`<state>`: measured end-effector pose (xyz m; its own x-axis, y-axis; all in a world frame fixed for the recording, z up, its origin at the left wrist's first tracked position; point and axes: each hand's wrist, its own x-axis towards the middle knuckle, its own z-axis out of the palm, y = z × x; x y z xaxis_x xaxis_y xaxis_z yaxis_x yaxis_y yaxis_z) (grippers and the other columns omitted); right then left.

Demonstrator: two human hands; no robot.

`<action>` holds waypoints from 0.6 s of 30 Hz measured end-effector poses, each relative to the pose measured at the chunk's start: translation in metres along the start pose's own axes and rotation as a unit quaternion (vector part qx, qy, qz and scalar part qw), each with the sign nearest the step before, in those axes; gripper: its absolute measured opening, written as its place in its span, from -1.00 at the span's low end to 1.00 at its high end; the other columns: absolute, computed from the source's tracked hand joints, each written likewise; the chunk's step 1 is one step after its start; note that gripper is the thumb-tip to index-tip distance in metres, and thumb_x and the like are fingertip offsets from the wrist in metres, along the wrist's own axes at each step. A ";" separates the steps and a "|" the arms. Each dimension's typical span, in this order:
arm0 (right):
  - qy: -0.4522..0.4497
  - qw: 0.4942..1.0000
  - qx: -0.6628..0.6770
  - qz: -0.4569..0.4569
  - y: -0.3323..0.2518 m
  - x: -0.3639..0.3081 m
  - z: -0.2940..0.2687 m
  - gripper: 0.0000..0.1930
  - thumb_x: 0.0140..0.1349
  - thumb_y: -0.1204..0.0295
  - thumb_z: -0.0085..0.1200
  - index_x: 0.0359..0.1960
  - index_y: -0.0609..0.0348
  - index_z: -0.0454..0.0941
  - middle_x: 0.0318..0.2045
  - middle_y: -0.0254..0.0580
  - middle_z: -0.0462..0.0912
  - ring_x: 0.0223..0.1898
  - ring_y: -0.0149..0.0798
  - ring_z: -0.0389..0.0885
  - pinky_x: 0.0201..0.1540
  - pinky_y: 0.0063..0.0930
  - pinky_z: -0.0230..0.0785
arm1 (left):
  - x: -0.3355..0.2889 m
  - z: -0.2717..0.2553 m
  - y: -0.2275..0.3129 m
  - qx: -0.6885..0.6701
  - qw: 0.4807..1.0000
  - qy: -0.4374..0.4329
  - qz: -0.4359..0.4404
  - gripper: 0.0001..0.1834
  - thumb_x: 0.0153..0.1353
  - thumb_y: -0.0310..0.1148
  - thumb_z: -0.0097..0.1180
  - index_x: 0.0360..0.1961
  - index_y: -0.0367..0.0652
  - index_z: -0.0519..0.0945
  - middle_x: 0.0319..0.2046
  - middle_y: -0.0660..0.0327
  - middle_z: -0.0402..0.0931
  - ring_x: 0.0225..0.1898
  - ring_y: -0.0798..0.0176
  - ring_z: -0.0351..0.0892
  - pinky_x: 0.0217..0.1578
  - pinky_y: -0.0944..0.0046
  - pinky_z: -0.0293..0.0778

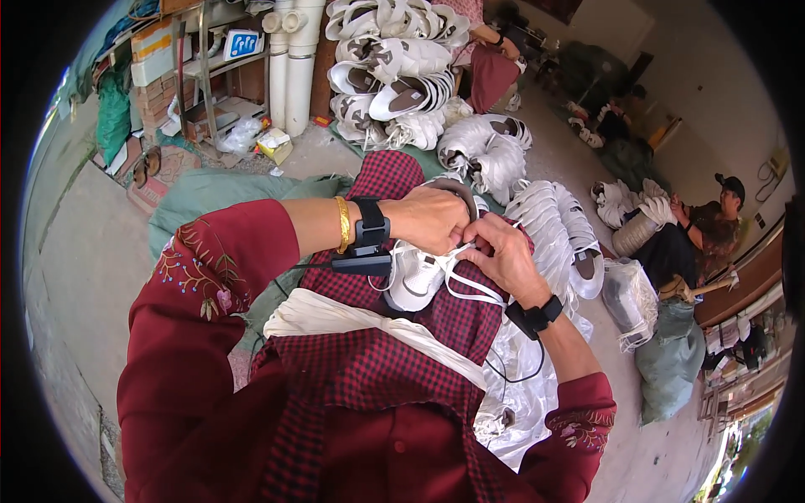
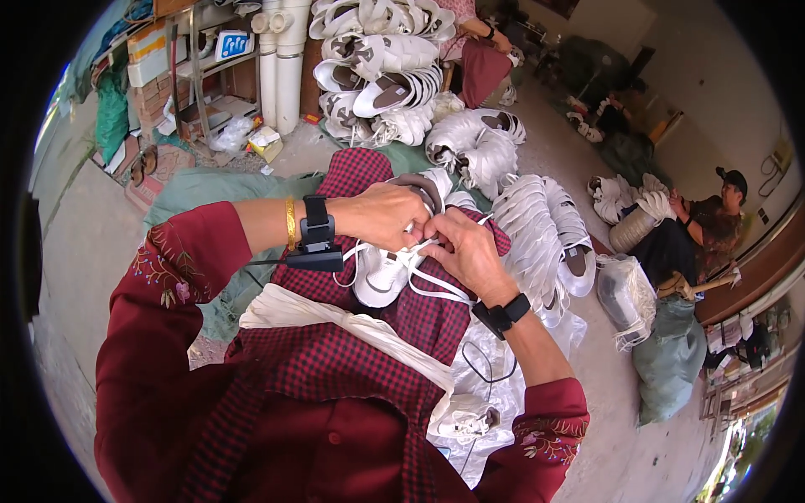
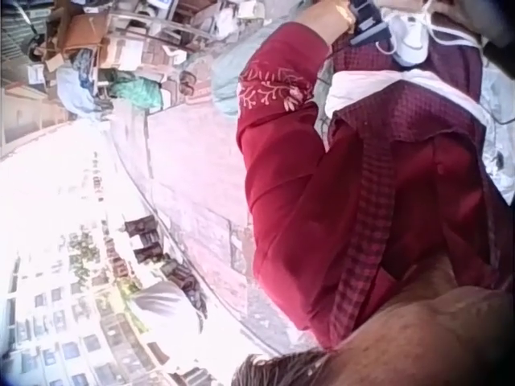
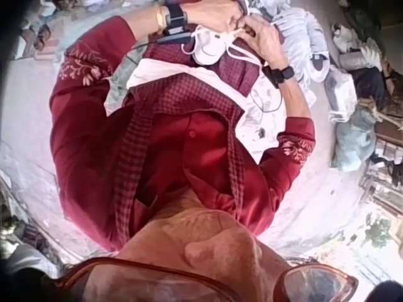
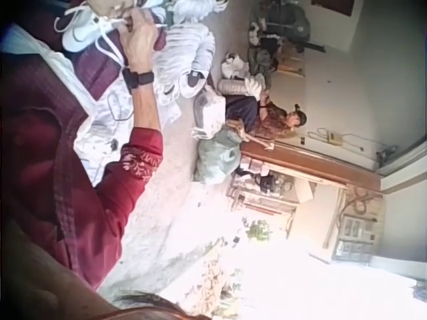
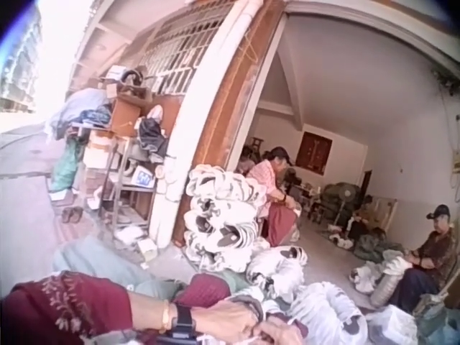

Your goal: The recorder is lacing white sneakers in a factory or workshop setting.

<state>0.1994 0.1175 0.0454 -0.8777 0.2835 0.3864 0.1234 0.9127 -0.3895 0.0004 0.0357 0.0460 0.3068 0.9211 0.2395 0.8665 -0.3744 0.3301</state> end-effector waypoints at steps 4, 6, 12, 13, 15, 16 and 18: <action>-0.002 1.000 0.002 0.004 -0.001 -0.002 -0.001 -0.70 0.02 0.54 0.40 -0.22 0.17 0.58 -0.41 -0.18 0.51 -0.42 -0.19 0.61 -0.34 -0.29 0.47 | -0.004 -0.015 -0.010 -0.085 0.994 0.032 -0.054 -0.89 -0.01 -0.40 0.30 -0.48 -0.21 0.68 -0.62 0.12 0.60 -0.51 0.18 0.63 -0.46 0.14 0.47; 0.008 1.000 0.026 -0.012 -0.002 -0.004 -0.003 -0.74 0.03 0.61 0.30 -0.21 0.17 0.58 -0.42 -0.17 0.51 -0.41 -0.20 0.61 -0.34 -0.29 0.48 | -0.010 -0.042 -0.027 -0.178 0.977 0.052 -0.102 -0.92 0.04 -0.45 0.31 -0.50 -0.23 0.67 -0.64 0.23 0.57 -0.55 0.38 0.53 -0.51 0.29 0.40; 0.003 0.998 0.047 0.036 -0.020 0.015 -0.009 -0.82 0.14 0.57 0.19 -0.19 0.24 0.61 -0.42 -0.14 0.56 -0.41 -0.24 0.60 -0.35 -0.38 0.46 | -0.056 -0.095 -0.059 -0.349 0.918 0.041 -0.186 -0.93 0.15 -0.51 0.31 -0.45 -0.20 0.65 -0.57 0.42 0.57 -0.59 0.59 0.39 -0.56 0.49 0.25; 0.020 0.994 0.058 0.085 -0.026 0.021 -0.007 -0.84 0.18 0.54 0.18 -0.20 0.27 0.61 -0.39 -0.12 0.60 -0.41 -0.26 0.61 -0.34 -0.38 0.46 | -0.059 -0.098 -0.058 -0.347 0.919 0.040 -0.181 -0.93 0.15 -0.51 0.31 -0.45 -0.20 0.65 -0.57 0.42 0.57 -0.59 0.59 0.39 -0.56 0.49 0.25; 0.045 0.996 0.070 0.039 -0.037 0.037 -0.002 -0.82 0.24 0.45 0.21 -0.20 0.31 0.62 -0.33 -0.10 0.65 -0.37 -0.29 0.63 -0.33 -0.37 0.47 | -0.064 -0.098 -0.051 -0.382 0.911 0.023 -0.151 -0.91 0.16 -0.49 0.32 -0.46 -0.18 0.64 -0.57 0.42 0.56 -0.58 0.60 0.39 -0.56 0.50 0.25; 0.037 0.992 0.117 0.036 -0.042 0.045 0.002 -0.79 0.25 0.41 0.24 -0.19 0.32 0.63 -0.31 -0.09 0.66 -0.34 -0.29 0.65 -0.32 -0.36 0.48 | -0.064 -0.097 -0.048 -0.386 0.912 0.016 -0.139 -0.91 0.17 -0.45 0.34 -0.43 -0.18 0.65 -0.57 0.43 0.56 -0.58 0.61 0.38 -0.56 0.51 0.25; 0.022 0.984 0.177 0.000 -0.049 0.059 0.007 -0.76 0.31 0.34 0.25 -0.16 0.31 0.64 -0.33 -0.23 0.67 -0.34 -0.37 0.64 -0.33 -0.41 0.47 | -0.062 -0.095 -0.042 -0.394 0.911 0.025 -0.117 -0.91 0.17 -0.45 0.34 -0.42 -0.19 0.66 -0.58 0.43 0.55 -0.59 0.61 0.37 -0.56 0.51 0.24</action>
<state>0.1383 0.0876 0.0810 -0.8556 0.3036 0.4192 -0.0526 0.7548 -0.6538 -0.0923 -0.0161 0.1046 0.1138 0.9870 0.1133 0.3476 -0.1464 0.9262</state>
